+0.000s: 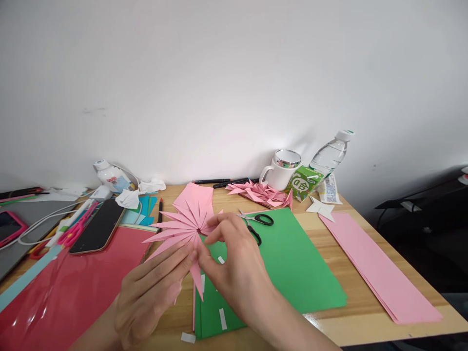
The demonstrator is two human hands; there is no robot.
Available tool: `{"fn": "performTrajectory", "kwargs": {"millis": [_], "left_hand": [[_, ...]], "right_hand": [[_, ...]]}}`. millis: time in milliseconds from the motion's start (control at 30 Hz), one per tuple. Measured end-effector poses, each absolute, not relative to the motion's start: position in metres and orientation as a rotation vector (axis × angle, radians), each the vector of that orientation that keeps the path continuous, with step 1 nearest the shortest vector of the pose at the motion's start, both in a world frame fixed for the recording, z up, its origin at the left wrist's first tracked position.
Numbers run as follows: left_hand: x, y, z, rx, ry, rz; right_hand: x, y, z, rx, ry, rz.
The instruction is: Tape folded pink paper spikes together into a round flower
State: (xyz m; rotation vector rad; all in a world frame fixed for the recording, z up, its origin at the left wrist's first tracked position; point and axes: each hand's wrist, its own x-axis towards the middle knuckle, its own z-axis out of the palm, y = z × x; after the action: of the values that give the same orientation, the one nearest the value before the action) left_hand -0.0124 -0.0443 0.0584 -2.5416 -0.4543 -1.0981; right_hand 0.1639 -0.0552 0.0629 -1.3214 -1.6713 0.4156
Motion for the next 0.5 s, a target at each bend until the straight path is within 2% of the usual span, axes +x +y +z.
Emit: {"fn": "performTrajectory", "kwargs": {"millis": [100, 267, 367, 500], "left_hand": [[-0.014, -0.042, 0.06, -2.599, -0.462, -1.151], [-0.019, -0.032, 0.054, -2.757, -0.537, -1.369], [-0.021, -0.028, 0.047, -2.775, -0.63, -1.588], [-0.017, -0.026, 0.043, -2.839, -0.809, -1.583]], "right_hand": [[0.166, -0.053, 0.063, -1.295, -1.634, 0.222], [0.168, -0.053, 0.061, -0.943, -1.886, -0.101], [0.17, -0.053, 0.054, -0.99, -1.993, -0.213], [0.171, -0.05, 0.047, -1.016, -2.041, -0.27]]}}
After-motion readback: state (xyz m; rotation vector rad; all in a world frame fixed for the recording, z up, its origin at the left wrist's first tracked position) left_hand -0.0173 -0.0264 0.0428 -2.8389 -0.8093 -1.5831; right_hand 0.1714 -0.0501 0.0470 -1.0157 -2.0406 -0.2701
